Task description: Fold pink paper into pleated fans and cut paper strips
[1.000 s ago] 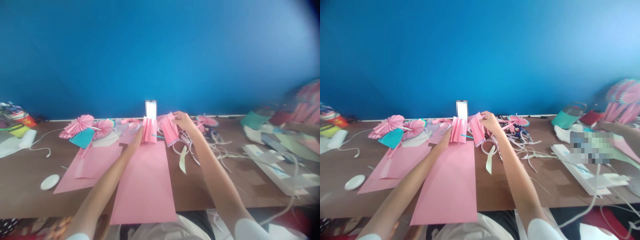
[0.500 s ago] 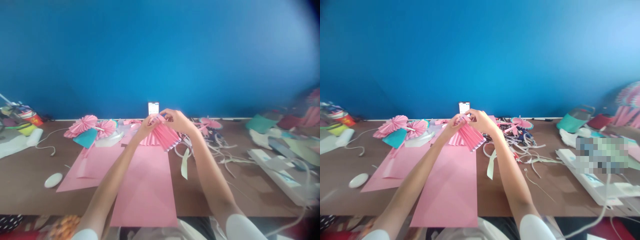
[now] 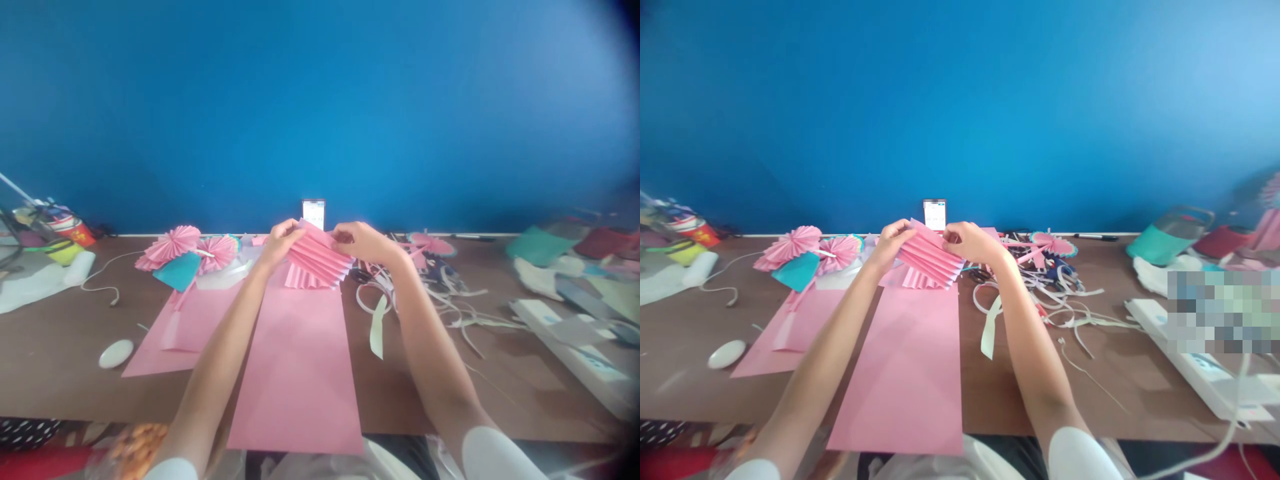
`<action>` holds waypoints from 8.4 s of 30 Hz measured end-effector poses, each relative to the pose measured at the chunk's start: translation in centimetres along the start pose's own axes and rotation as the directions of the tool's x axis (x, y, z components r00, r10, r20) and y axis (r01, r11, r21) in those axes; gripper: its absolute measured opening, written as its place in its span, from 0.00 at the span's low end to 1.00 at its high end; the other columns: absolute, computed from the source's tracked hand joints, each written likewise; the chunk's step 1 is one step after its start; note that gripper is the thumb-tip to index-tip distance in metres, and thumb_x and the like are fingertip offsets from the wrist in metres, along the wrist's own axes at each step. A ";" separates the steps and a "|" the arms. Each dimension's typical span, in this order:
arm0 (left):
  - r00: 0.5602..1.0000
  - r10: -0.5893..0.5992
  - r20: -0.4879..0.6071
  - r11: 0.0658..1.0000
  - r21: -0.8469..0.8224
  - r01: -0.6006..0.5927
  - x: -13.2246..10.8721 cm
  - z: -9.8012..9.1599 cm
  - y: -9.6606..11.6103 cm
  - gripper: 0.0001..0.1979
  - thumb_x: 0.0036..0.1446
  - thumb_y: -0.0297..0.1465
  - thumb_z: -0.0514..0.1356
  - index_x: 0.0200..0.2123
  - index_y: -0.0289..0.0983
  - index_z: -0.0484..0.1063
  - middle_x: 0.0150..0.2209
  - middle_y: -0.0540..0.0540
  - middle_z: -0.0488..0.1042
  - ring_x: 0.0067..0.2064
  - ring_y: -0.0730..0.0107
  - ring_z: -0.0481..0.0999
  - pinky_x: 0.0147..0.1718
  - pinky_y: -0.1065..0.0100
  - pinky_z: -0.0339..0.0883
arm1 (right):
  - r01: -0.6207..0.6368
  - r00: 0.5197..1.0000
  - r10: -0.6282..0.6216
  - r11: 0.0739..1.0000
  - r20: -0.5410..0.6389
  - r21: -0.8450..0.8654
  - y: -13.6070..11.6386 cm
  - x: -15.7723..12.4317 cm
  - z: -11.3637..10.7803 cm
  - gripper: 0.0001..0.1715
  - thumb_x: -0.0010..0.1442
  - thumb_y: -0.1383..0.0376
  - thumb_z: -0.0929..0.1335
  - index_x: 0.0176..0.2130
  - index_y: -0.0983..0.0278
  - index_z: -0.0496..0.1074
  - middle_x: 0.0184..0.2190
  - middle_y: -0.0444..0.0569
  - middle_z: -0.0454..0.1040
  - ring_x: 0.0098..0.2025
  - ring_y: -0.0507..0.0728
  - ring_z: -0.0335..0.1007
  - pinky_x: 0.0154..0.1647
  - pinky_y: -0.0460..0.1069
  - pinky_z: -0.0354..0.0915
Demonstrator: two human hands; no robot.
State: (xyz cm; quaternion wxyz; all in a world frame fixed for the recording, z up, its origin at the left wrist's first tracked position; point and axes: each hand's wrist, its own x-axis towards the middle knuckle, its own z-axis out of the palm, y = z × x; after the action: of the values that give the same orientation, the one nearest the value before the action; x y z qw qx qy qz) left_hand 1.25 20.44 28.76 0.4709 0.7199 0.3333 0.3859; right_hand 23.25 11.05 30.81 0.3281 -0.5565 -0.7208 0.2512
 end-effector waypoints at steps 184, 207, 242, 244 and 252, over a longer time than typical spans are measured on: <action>0.938 0.176 0.300 0.776 0.544 -0.319 -3.4 2.9 7.5 0.20 0.62 0.34 0.60 0.57 0.42 0.68 0.55 0.45 0.76 0.56 0.57 0.75 0.52 0.63 0.65 | 0.257 0.911 -0.201 0.960 -0.360 0.114 0.4 -1.7 -1.8 0.13 0.62 0.57 0.70 0.41 0.64 0.79 0.37 0.47 0.80 0.33 0.54 0.69 0.37 0.48 0.61; 0.952 0.106 0.287 0.834 0.495 -0.242 -2.5 2.7 5.7 0.15 0.66 0.36 0.55 0.49 0.39 0.77 0.43 0.45 0.82 0.43 0.60 0.80 0.41 0.66 0.68 | 0.257 0.943 -0.220 0.958 -0.251 0.128 -0.4 -1.4 -1.1 0.11 0.58 0.71 0.67 0.36 0.64 0.80 0.34 0.45 0.81 0.35 0.54 0.73 0.38 0.49 0.62; 0.947 0.056 0.317 0.768 0.592 -0.244 -3.1 2.6 7.6 0.19 0.71 0.38 0.49 0.60 0.44 0.66 0.51 0.44 0.79 0.49 0.57 0.79 0.45 0.63 0.67 | 0.259 0.944 -0.149 0.886 -0.293 0.386 -0.8 -1.9 -1.8 0.11 0.59 0.65 0.70 0.42 0.66 0.79 0.35 0.49 0.80 0.35 0.55 0.74 0.38 0.49 0.67; 0.952 0.072 0.297 0.709 0.657 -0.259 -3.3 3.0 7.7 0.19 0.72 0.37 0.46 0.62 0.44 0.63 0.50 0.42 0.79 0.49 0.55 0.79 0.45 0.62 0.67 | 0.288 0.928 -0.159 0.881 -0.337 0.376 -0.6 -1.8 -1.7 0.10 0.58 0.67 0.69 0.39 0.65 0.80 0.37 0.49 0.80 0.39 0.56 0.75 0.42 0.50 0.68; 0.953 0.209 0.217 0.645 0.702 -0.301 -3.7 4.6 7.5 0.21 0.73 0.42 0.40 0.49 0.38 0.68 0.39 0.43 0.77 0.42 0.56 0.77 0.40 0.63 0.63 | 0.274 0.893 -0.111 0.902 -0.436 0.332 -0.8 -1.8 -1.7 0.09 0.59 0.62 0.69 0.36 0.65 0.78 0.34 0.49 0.80 0.37 0.57 0.74 0.40 0.50 0.68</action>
State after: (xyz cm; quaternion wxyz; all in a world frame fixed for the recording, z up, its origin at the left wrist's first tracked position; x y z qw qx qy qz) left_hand 4.40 12.87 33.70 0.1056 0.9080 0.3259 0.2414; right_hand 24.30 9.14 32.16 0.5972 -0.4450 -0.6257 0.2321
